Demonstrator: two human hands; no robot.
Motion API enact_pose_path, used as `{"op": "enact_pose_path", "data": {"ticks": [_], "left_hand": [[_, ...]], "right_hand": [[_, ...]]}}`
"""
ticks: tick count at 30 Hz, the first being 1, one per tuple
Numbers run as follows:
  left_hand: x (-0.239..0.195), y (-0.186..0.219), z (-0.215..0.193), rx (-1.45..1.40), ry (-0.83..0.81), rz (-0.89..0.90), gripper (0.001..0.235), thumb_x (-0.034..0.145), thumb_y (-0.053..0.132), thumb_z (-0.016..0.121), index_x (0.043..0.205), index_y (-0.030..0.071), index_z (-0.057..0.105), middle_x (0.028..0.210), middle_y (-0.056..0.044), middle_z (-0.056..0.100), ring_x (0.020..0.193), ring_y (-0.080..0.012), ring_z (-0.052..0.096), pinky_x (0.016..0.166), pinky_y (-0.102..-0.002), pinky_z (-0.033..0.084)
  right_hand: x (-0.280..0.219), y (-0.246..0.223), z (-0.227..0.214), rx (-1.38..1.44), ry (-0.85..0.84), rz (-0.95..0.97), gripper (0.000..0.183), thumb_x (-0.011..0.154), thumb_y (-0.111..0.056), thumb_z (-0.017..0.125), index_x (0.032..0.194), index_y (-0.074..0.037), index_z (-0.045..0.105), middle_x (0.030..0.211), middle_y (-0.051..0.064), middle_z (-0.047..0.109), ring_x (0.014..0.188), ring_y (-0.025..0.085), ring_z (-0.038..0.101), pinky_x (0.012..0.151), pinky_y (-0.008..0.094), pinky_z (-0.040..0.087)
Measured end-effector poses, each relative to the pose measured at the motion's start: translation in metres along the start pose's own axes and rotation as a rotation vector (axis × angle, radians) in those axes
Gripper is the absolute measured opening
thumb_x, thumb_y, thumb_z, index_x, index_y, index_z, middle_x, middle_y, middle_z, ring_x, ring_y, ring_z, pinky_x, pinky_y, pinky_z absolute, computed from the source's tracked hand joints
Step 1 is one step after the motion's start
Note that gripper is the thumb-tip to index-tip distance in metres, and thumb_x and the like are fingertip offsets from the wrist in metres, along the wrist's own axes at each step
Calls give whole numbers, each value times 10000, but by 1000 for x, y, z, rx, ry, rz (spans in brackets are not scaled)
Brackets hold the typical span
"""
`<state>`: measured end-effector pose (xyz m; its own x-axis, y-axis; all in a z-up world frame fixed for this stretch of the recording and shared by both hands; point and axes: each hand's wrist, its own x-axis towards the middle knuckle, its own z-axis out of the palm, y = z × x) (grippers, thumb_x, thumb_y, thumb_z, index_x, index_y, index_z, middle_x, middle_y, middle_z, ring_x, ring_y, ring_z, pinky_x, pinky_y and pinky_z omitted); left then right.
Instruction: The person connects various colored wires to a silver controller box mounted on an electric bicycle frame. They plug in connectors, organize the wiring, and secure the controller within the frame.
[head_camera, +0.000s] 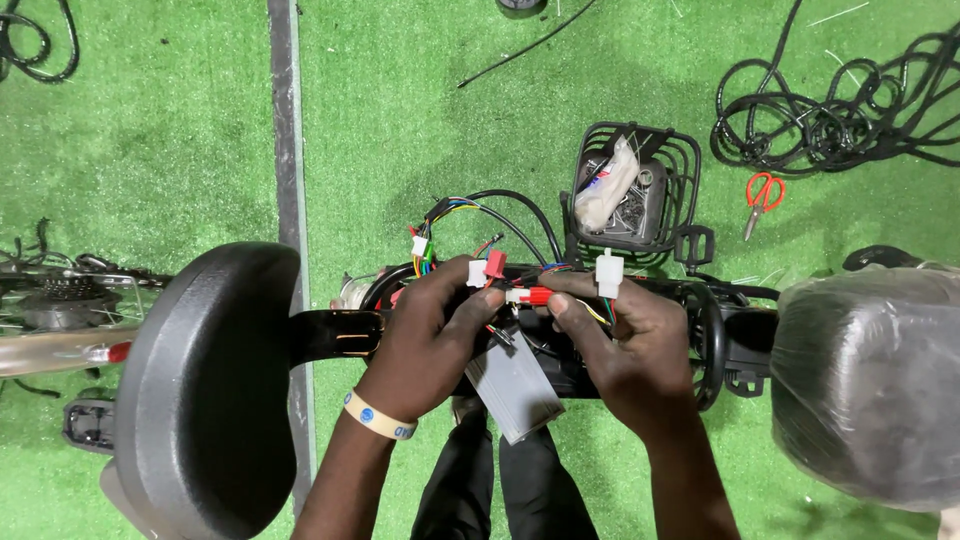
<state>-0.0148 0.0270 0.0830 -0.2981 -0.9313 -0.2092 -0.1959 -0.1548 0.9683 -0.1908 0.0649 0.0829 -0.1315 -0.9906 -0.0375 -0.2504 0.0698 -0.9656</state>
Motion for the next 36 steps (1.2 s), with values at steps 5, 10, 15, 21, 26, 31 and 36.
{"op": "enact_pose_path", "data": {"ticks": [5, 10, 15, 21, 26, 31, 36], "left_hand": [[0, -8, -1, 69, -5, -26, 100, 890, 116, 591, 918, 59, 668, 709, -137, 636, 715, -237, 588, 695, -357, 471], [4, 3, 1, 207, -5, -32, 106, 861, 137, 617, 883, 35, 638, 694, -217, 609, 671, -417, 600, 665, -439, 455], [3, -4, 2, 190, 25, -23, 95, 859, 150, 631, 835, 59, 617, 648, -181, 569, 645, -314, 582, 661, -388, 453], [4, -4, 4, 192, 45, 7, 111, 863, 141, 629, 816, 48, 590, 658, -213, 558, 655, -386, 583, 651, -404, 455], [4, -2, 6, 155, 54, 23, 77, 859, 113, 625, 839, 38, 623, 677, -218, 597, 665, -415, 604, 662, -422, 475], [2, -2, 9, 73, 58, 30, 72, 848, 89, 641, 877, 34, 676, 691, -214, 652, 694, -399, 664, 678, -412, 503], [0, -8, 11, -54, 92, -25, 108, 868, 59, 602, 909, 32, 699, 654, -143, 683, 685, -186, 627, 673, -352, 522]], "right_hand": [[1, -7, 0, 65, -44, 84, 150, 821, -3, 681, 951, -14, 755, 709, 118, 708, 717, 126, 609, 707, 340, 574], [-1, -3, -1, 14, -31, 79, 134, 792, 1, 714, 912, -25, 768, 701, 153, 732, 719, 121, 619, 686, 361, 574], [-3, 8, 6, -24, 49, 15, 125, 791, -19, 736, 908, -39, 771, 673, 145, 729, 702, 192, 721, 666, 327, 580], [-5, 0, 13, 53, 54, 65, 123, 803, -17, 710, 917, -2, 751, 660, 148, 722, 705, 140, 657, 690, 338, 584], [-8, 11, 17, 118, 82, 99, 130, 796, -8, 710, 919, 29, 733, 676, 172, 722, 693, 169, 700, 689, 336, 592], [-4, 16, 10, 53, 35, 95, 110, 794, 9, 709, 895, 13, 752, 674, 174, 725, 665, 191, 719, 636, 333, 595], [-5, 2, 20, 240, 62, 222, 176, 828, -6, 670, 976, 85, 698, 700, 142, 713, 663, 117, 669, 686, 281, 596]]}}
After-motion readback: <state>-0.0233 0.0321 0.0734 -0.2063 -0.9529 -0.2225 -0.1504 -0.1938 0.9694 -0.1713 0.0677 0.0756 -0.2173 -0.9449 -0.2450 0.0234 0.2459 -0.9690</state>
